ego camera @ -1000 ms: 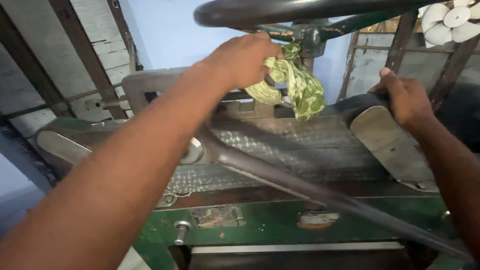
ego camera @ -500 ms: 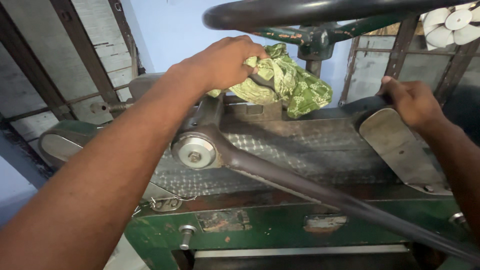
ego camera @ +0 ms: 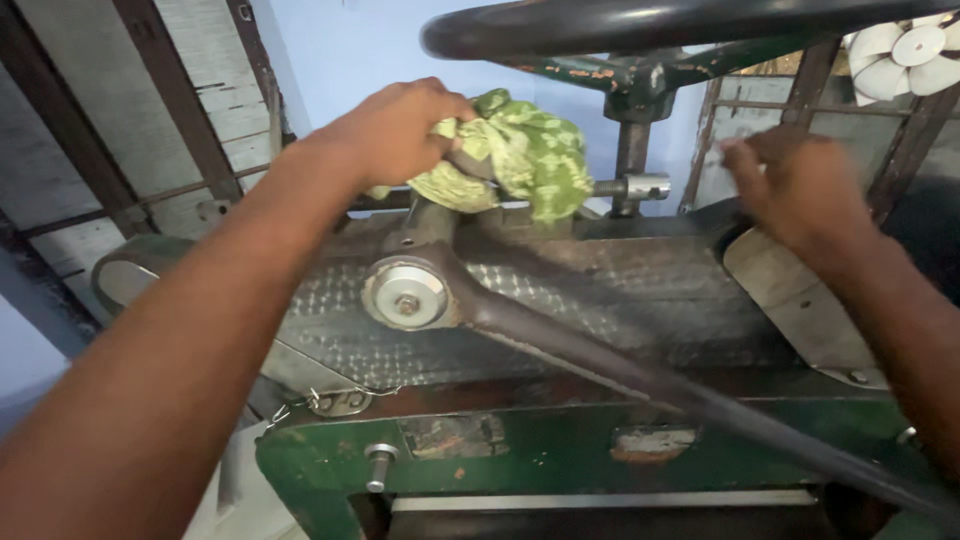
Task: The person wipes the surfaces of a green industrial paper-cutting machine using a cloth. They clean the front panel, the metal cutting bed, the guide rail, and the motor housing.
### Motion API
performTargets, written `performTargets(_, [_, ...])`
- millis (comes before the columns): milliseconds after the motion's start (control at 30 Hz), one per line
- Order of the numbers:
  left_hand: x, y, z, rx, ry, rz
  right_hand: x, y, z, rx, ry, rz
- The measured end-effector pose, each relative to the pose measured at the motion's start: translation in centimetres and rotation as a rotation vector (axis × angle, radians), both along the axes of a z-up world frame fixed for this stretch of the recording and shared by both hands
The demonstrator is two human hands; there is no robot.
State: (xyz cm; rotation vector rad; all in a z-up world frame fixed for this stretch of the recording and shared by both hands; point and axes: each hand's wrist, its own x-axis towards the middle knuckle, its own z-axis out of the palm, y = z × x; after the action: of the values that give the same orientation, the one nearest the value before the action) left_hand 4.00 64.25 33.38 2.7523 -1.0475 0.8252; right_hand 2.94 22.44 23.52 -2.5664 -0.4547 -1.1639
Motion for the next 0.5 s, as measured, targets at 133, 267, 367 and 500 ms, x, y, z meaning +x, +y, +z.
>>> performTargets(133, [-0.4,1.9,-0.3,-0.067,0.026,0.069,-2.0,7.0,1.5,0.05,0.029,0.407])
performTargets(267, [-0.4,3.3,-0.9,-0.102,-0.012,0.001,-2.8,13.6,2.1,-0.131,-0.259,0.471])
performTargets(367, [-0.2,3.8,-1.2,-0.117,-0.044,-0.048,-2.1,16.4,2.5,-0.14,-0.287,0.453])
performTargets(500, [-0.2,4.3,-1.3,-0.123,-0.047,-0.023,0.3,18.5,3.1,-0.003,-0.237,0.545])
